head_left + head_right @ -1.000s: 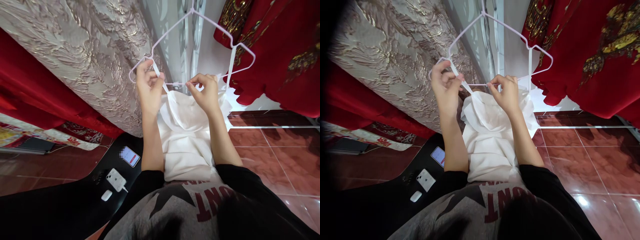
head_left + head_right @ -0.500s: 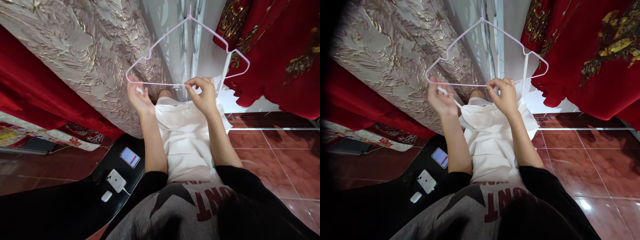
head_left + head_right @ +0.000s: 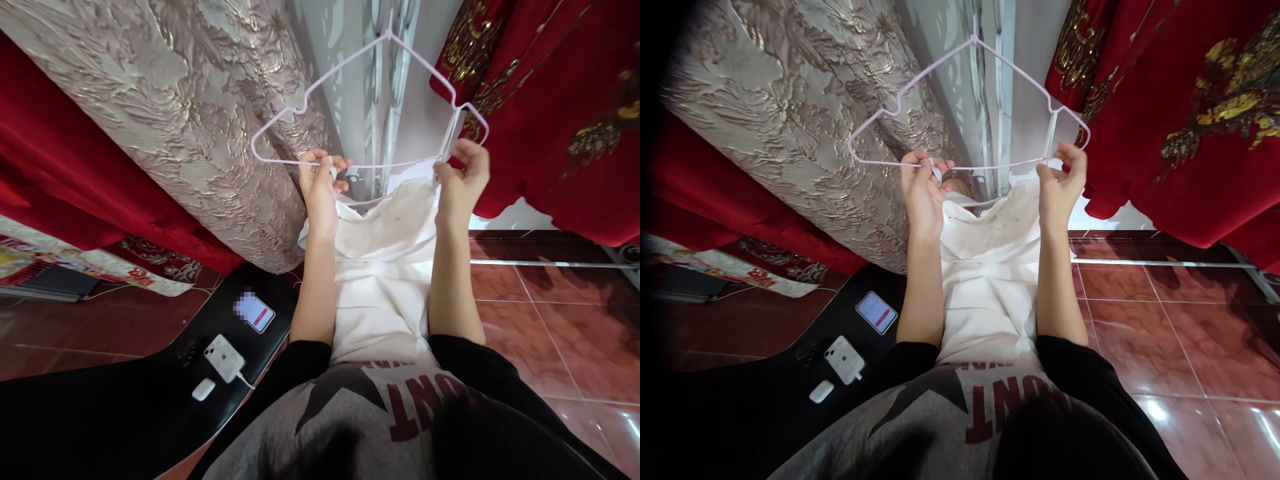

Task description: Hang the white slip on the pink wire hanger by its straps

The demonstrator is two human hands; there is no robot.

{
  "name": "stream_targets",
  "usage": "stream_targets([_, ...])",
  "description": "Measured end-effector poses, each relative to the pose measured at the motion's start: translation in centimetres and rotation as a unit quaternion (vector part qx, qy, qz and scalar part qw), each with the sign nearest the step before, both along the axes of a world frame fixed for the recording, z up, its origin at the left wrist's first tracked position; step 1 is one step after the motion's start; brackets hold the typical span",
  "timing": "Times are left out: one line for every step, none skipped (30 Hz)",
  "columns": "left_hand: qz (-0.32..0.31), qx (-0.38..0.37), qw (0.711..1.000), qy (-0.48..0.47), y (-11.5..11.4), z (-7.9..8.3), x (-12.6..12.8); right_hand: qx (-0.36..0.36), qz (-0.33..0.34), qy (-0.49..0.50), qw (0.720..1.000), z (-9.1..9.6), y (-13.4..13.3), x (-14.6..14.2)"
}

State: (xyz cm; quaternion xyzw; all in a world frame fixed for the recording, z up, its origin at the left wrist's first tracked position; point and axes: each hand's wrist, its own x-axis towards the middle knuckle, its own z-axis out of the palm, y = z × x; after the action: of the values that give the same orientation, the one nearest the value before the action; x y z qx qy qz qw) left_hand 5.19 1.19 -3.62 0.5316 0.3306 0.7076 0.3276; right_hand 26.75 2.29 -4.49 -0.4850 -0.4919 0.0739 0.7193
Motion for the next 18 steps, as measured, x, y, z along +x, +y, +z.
stream_targets([-0.003,-0.003,1.0,0.004,0.0,0.1,-0.1,-0.016,0.042,0.003,0.999,-0.3,0.3,0.2])
stream_targets([-0.004,-0.009,1.0,0.007,-0.1,0.2,-0.2,-0.029,0.071,0.0,0.997,-0.5,0.4,0.3])
stream_targets([-0.003,-0.015,1.0,0.008,-0.1,0.4,-0.3,-0.037,0.088,-0.008,0.995,-0.6,0.4,0.4])
stream_targets([-0.002,-0.02,1.0,0.008,-0.2,0.5,-0.5,-0.042,0.096,-0.019,0.994,-0.4,0.2,0.5])
stream_targets([-0.001,-0.023,1.0,0.006,-0.3,0.6,-0.6,-0.047,0.103,-0.031,0.993,-0.1,-0.2,0.6])
stream_targets([-0.001,-0.025,1.0,0.004,-0.3,0.6,-0.7,-0.054,0.11,-0.042,0.992,0.5,-0.6,0.7])
stream_targets([-0.004,-0.025,1.0,0.002,-0.4,0.6,-0.8,-0.059,0.117,-0.047,0.99,1.2,-1.1,0.8])
stream_targets([-0.01,-0.024,1.0,-0.002,-0.4,0.6,-0.9,-0.058,0.123,-0.046,0.99,2.1,-1.5,0.9])
stream_targets([-0.017,-0.019,1.0,-0.005,-0.4,0.6,-0.9,-0.049,0.124,-0.037,0.99,3.1,-1.8,1.0])
stream_targets([-0.025,-0.014,1.0,-0.008,-0.4,0.6,-0.9,-0.032,0.12,-0.022,0.992,4.2,-2.0,1.1])
stream_targets([-0.031,-0.01,0.999,-0.009,-0.4,0.5,-0.9,-0.012,0.115,-0.008,0.993,5.3,-2.0,1.3])
stream_targets([-0.034,-0.009,0.999,-0.007,-0.4,0.5,-0.9,0.006,0.111,0.002,0.994,6.3,-1.7,1.6])
stream_targets([-0.035,-0.011,0.999,-0.002,-0.5,0.5,-0.9,0.017,0.109,0.009,0.994,7.0,-1.2,2.1])
stream_targets([-0.035,-0.016,0.999,0.003,-0.5,0.5,-0.9,0.018,0.115,0.013,0.993,7.5,-0.4,2.9])
stream_targets([-0.034,-0.021,0.999,0.006,-0.5,0.5,-0.9,0.013,0.126,0.016,0.992,7.6,0.6,3.9])
stream_targets([-0.035,-0.024,0.999,0.005,-0.5,0.6,-0.9,0.001,0.137,0.031,0.99,7.2,1.8,5.2])
stream_targets([-0.04,-0.023,0.999,0.0,-0.5,0.6,-0.9,-0.008,0.165,0.024,0.986,6.4,3.1,6.6])
stream_targets([-0.046,-0.021,0.999,-0.005,-0.5,0.6,-0.9,0.002,0.165,0.019,0.986,5.3,4.3,8.1])
